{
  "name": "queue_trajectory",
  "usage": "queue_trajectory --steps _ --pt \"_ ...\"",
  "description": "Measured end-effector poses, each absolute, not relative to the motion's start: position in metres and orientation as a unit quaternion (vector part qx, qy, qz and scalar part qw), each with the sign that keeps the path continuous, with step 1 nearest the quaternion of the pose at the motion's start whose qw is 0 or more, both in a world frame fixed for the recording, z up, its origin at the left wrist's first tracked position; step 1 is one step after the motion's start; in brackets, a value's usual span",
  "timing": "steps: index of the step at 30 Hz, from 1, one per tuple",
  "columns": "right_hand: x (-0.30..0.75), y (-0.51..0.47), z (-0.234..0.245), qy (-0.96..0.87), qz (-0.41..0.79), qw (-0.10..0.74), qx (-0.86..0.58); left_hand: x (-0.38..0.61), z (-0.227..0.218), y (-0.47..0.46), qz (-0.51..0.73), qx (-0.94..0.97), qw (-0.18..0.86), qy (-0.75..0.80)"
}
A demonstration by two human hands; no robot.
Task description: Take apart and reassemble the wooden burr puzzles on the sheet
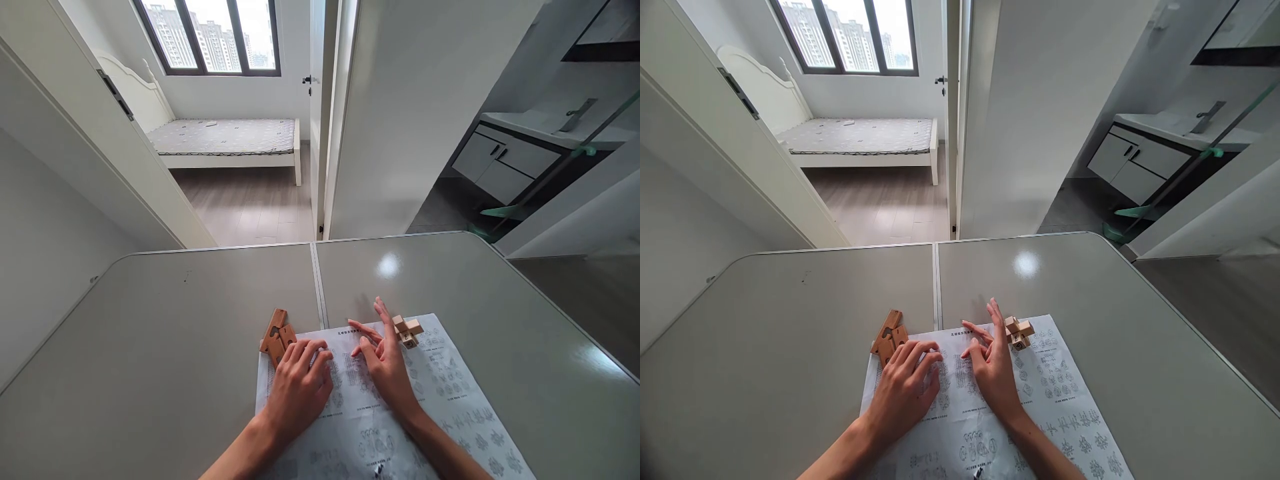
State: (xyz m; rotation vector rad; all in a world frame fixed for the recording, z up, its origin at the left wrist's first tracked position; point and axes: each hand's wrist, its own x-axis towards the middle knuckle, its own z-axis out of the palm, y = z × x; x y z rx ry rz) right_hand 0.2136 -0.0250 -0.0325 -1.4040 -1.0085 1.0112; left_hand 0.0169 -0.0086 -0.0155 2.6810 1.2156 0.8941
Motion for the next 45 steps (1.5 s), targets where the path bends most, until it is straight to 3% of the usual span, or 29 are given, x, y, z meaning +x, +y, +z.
queue_trajectory --steps 20,32,45 --pt "0.2159 -0.0248 -0.0307 -0.381 0.457 0.544 -0.591 0.0169 -0.0151 -0.0083 0.287 0.871 0.036 0.398" --pt "0.2152 -0.0222 -0.0326 -0.416 0.403 0.576 -0.576 0.017 -0.0177 -0.0087 0.283 0.871 0.041 0.4" --pt "0.2173 -0.0249 -0.0306 -0.373 0.46 0.554 -0.585 0.0157 -0.0176 -0.0083 0.286 0.872 0.045 0.395"
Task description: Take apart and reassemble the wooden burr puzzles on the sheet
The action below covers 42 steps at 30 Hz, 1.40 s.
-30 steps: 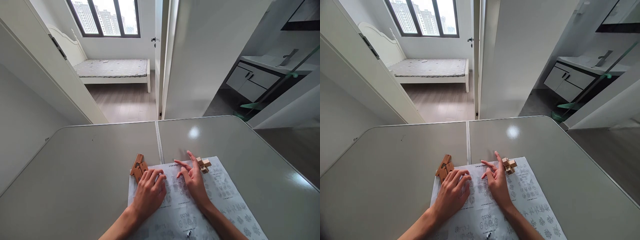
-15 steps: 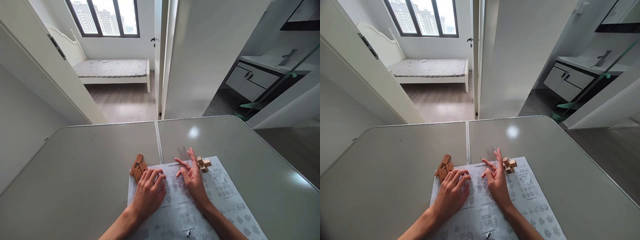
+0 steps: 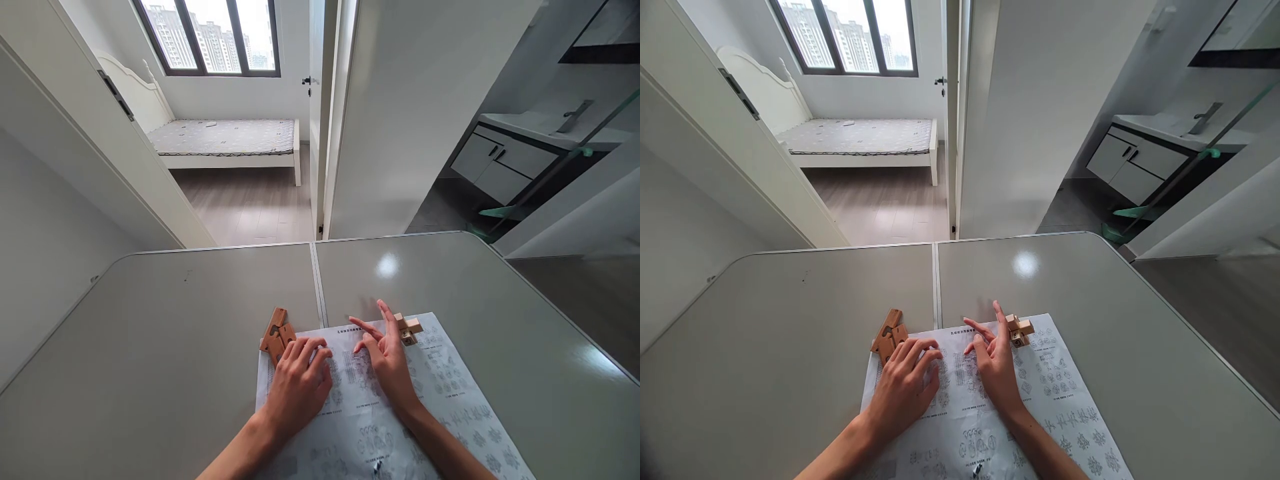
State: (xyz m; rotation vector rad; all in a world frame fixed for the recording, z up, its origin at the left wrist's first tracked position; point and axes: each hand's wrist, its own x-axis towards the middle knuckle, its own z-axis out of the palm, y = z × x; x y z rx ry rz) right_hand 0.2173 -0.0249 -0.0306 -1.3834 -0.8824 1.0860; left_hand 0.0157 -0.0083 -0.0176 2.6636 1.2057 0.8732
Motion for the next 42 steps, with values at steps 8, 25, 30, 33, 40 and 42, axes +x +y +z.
queue_trajectory --steps 8,25,30,33,40,42 --pt "0.217 -0.02 -0.028 -0.37 0.454 0.588 -0.558 0.016 -0.017 -0.009 0.282 0.871 0.044 0.399" --pt "0.219 -0.023 -0.024 -0.371 0.48 0.53 -0.592 0.016 -0.021 -0.01 0.288 0.872 0.052 0.392" --pt "0.217 -0.036 -0.021 -0.427 0.446 0.502 -0.606 0.017 -0.02 -0.01 0.298 0.867 0.051 0.396" --pt "0.226 -0.043 -0.015 -0.51 0.335 0.498 -0.616 0.017 -0.02 -0.01 0.301 0.866 0.052 0.396" --pt "0.275 -0.036 0.005 -0.597 0.065 0.389 -0.699 0.015 -0.023 -0.01 0.297 0.869 0.048 0.393" --pt "0.287 -0.034 0.008 -0.589 0.055 0.365 -0.719 0.016 -0.024 -0.01 0.293 0.873 0.04 0.388"
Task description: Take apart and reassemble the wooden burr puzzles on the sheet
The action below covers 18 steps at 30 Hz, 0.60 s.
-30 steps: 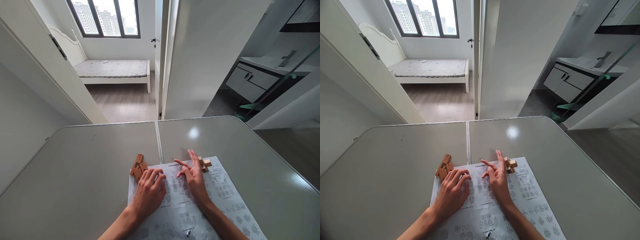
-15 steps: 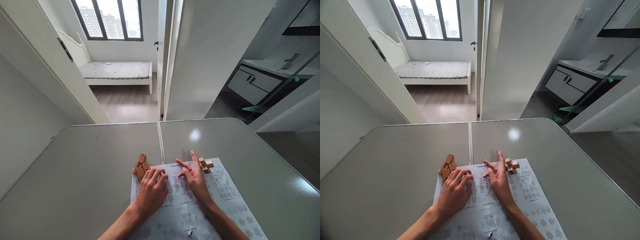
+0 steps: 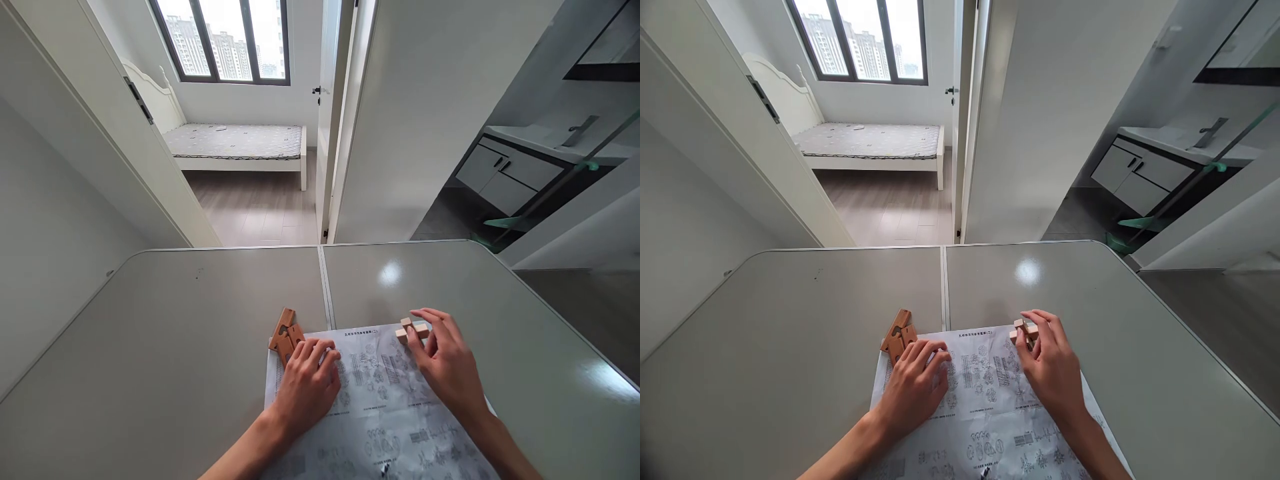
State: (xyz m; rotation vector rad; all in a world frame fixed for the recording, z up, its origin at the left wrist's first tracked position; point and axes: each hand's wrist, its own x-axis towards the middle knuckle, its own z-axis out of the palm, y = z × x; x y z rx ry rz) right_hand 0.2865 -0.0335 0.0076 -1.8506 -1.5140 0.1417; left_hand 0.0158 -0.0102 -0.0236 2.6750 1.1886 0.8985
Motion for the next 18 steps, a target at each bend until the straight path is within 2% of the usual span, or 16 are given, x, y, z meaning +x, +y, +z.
queue_trajectory --steps 9,18 --pt "0.328 -0.03 -0.005 -0.567 0.138 0.231 -0.778 0.018 -0.022 -0.013 0.302 0.881 0.016 0.365" --pt "0.296 -0.045 0.021 -0.575 0.294 0.307 -0.699 0.015 -0.015 -0.014 0.336 0.882 0.078 0.32"
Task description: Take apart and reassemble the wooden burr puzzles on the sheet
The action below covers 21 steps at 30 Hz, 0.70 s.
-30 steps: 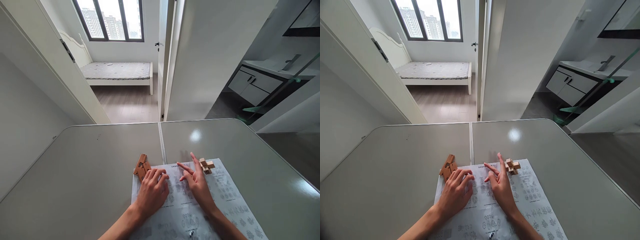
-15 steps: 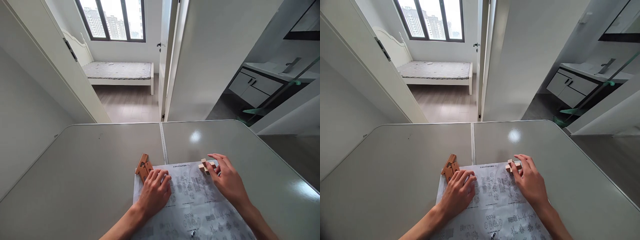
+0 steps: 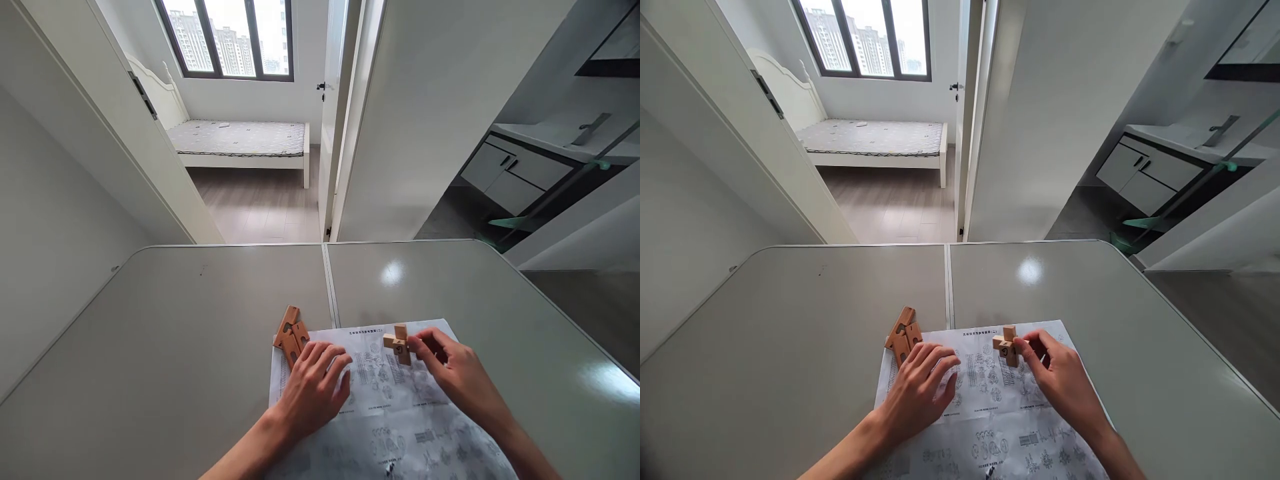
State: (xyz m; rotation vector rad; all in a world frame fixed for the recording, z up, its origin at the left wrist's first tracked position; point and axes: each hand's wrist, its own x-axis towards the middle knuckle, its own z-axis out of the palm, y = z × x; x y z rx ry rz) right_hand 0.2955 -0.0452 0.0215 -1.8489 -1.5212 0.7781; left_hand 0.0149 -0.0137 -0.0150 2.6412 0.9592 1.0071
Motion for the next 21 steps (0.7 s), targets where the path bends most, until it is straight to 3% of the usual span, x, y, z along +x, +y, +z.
queue_trajectory --steps 5,10,16,21 --pt "0.263 -0.051 0.04 -0.584 0.376 0.35 -0.629 0.013 -0.012 -0.031 0.406 0.862 0.163 0.257" --pt "0.243 -0.05 0.042 -0.544 0.491 0.383 -0.562 0.015 -0.022 -0.037 0.469 0.758 0.296 0.344" --pt "0.233 -0.047 0.021 -0.501 0.625 0.365 -0.475 0.008 -0.013 -0.022 0.366 0.705 0.527 0.301" --pt "0.223 -0.048 0.004 -0.45 0.669 0.392 -0.443 0.005 -0.008 -0.02 0.34 0.703 0.555 0.286"
